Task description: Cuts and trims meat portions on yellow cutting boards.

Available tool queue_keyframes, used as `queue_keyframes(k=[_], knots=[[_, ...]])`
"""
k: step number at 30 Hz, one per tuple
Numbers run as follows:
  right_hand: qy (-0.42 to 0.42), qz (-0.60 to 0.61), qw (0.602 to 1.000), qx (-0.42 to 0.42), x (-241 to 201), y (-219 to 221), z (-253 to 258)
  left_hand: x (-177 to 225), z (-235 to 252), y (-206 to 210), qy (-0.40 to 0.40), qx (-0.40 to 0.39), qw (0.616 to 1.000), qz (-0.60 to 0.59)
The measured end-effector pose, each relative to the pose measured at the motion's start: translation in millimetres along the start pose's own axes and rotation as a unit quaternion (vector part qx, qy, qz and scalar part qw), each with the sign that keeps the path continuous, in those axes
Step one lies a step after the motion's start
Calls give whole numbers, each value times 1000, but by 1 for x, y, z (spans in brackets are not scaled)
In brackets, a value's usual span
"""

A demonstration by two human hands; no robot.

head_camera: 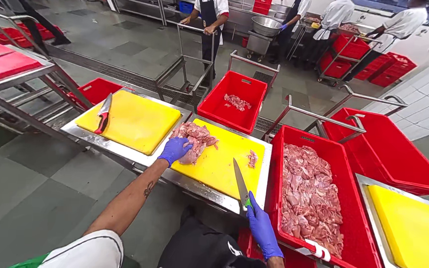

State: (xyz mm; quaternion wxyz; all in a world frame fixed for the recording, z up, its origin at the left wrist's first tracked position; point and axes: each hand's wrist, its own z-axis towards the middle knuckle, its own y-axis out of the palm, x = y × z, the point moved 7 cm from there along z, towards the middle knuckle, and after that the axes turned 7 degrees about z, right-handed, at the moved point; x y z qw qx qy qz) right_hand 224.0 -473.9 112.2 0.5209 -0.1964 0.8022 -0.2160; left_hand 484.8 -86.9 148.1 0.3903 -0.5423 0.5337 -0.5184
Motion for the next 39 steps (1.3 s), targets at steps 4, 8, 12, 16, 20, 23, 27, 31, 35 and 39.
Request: queue_keyframes(k=[4, 8, 12, 16, 20, 23, 27, 31, 35, 39], knots=[[-4, -3, 1000, 3, -1, 0, -1, 12, -8, -22, 18, -18, 1000, -16], [-7, 7, 1000, 0, 1, 0, 1, 34, -14, -38, 76, 4, 983, -165], [-6, 10, 1000, -7, 0, 0, 0, 84, -29, -52, 102, -7, 895, -434], [-8, 73, 997, -8, -5, -2, -4, 141, -41, -50, 57, 15, 769, -637], [-29, 199, 977, 77, -19, -21, -16, 157, -47, 12, 50, -32, 901, -429], [-46, 244, 960, 129, -23, -37, -21, 145, -49, 53, 60, -96, 983, -143], [-61, 271, 951, 134, -20, -40, -22, 156, -27, -7, 122, 35, 968, -216], [-68, 273, 953, 115, -23, -32, -18, 220, -70, -188, 390, 271, 750, -460], [-72, 246, 960, 115, -30, -30, -15, 257, -160, -320, 569, 339, 598, -452], [-68, 254, 957, 123, -29, -31, -12, 252, -133, -272, 497, 297, 692, -432]])
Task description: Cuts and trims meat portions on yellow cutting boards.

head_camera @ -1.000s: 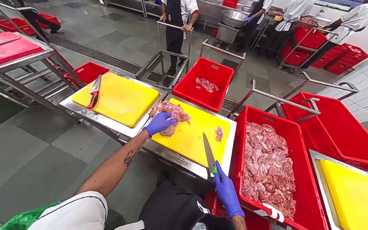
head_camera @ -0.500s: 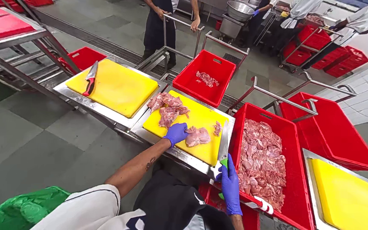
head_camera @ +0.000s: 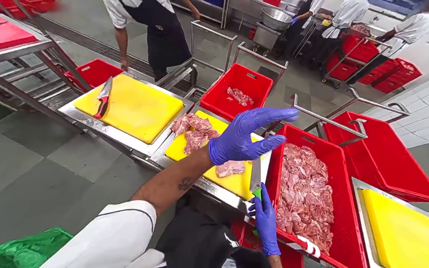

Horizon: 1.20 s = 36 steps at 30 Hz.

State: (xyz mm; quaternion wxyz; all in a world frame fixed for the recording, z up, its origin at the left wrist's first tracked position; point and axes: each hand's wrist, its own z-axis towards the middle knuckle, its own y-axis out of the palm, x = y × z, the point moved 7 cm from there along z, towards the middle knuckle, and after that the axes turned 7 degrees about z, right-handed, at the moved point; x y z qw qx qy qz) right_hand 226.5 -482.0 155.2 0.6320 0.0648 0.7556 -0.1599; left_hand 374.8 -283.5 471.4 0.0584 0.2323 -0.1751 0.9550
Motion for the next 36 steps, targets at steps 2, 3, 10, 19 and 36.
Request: queue_keyframes(k=[2, 3, 10, 19, 36], knots=[[7, 6, 1000, 4, 4, -3, -4, -80, -84, 29, -239, -142, 942, 189], [7, 9, 1000, 4, 5, -4, -4, -118, -138, 43, -355, -246, 862, 267], [21, 5, 1000, -11, 12, -12, -10, -178, -279, 75, -552, -388, 661, 328], [20, 21, 999, -16, 19, -13, -16, -201, -288, 58, -568, -366, 654, 341], [-22, -52, 998, 11, -49, -41, -8, -175, -234, 82, -551, 94, 828, 48]])
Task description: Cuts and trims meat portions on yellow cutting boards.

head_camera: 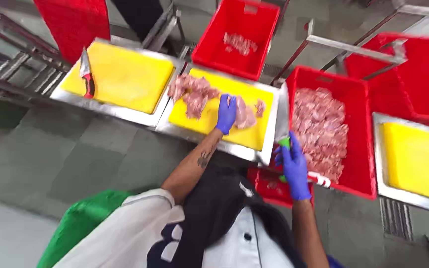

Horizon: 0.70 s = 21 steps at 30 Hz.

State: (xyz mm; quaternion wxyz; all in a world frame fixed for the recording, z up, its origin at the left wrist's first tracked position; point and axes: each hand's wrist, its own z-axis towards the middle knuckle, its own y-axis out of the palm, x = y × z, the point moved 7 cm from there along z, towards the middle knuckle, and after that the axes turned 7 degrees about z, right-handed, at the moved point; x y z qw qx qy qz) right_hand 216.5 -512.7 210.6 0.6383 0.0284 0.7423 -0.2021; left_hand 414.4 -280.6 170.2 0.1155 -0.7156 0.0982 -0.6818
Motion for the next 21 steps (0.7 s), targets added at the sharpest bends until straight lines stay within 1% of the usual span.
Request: queue_keyframes(k=[1, 2, 4, 5, 7, 9, 10, 11, 12, 13, 14, 15, 17, 19, 21], knots=[[0, 12, 1000, -2, -6, 5, 1, -13, -2, -10, -19, -18, 998, 60], [1, 33, 999, -7, -9, 12, 3, -29, 3, -17, -15, -33, 991, 131], [16, 63, 997, -37, -5, 33, 3, -59, 8, -30, -3, -61, 960, 273], [29, 53, 996, -65, 2, 46, 1, -67, 10, -35, 4, -67, 946, 318], [66, 13, 989, -132, 23, 74, -2, -66, 19, -41, 15, -86, 926, 367], [124, 0, 975, -183, 55, 88, -8, -70, 25, -44, 13, -85, 913, 399], [145, 0, 972, -184, 69, 87, -9, -67, 27, -44, 25, -80, 907, 414], [150, -3, 975, -166, 78, 82, -8, -59, 27, -42, 58, -75, 901, 422], [137, -23, 980, -140, 79, 75, -7, -50, 23, -37, 113, -75, 898, 418], [107, -68, 985, -120, 75, 70, -7, -42, 12, -29, 177, -82, 892, 408], [68, -122, 984, -111, 66, 69, -9, -37, -2, -20, 234, -107, 880, 399], [33, -174, 978, -112, 55, 71, -12, -36, -14, -11, 275, -142, 865, 395], [-11, -258, 955, -143, 36, 79, -17, -44, -26, 5, 313, -190, 843, 394], [-19, -318, 931, -177, 31, 90, -18, -51, -30, 7, 322, -190, 842, 388], [-14, -349, 918, -190, 27, 104, -4, -41, -34, 2, 310, -184, 848, 389]])
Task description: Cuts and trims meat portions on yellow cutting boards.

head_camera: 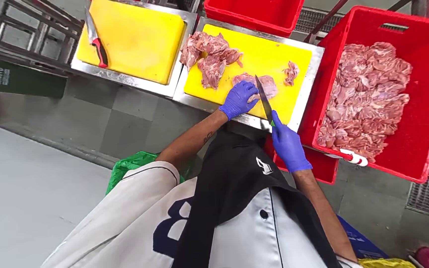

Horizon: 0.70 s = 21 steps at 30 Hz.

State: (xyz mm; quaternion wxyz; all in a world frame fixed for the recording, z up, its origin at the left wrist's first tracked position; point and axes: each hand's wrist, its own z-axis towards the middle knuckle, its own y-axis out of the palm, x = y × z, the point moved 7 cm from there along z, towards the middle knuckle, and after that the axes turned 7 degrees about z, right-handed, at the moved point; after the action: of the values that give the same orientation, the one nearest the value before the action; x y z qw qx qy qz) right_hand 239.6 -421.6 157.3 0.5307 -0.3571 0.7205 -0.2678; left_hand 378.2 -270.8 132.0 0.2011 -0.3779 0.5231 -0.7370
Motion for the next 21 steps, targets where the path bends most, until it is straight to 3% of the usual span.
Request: queue_keyframes(k=[6, 8, 11, 14, 17, 21], knots=[[5, 5, 999, 34, -39, 7, 91, -5, 3, 14, 19, 2, 999, 39], [11, -10, 1000, 13, -30, 10, 71, -9, 9, 14, 21, -46, 997, 59], [31, -44, 997, -46, 2, 12, -9, -24, 24, 6, -14, -59, 997, 48], [38, -34, 997, -58, 24, 5, -67, -60, 39, -35, -131, 20, 990, -42], [25, 38, 997, -67, 34, -13, -77, -96, 46, -99, -206, 115, 965, -111], [58, 129, 990, -29, 50, -41, -90, -122, 47, -143, -245, 100, 963, 57]])
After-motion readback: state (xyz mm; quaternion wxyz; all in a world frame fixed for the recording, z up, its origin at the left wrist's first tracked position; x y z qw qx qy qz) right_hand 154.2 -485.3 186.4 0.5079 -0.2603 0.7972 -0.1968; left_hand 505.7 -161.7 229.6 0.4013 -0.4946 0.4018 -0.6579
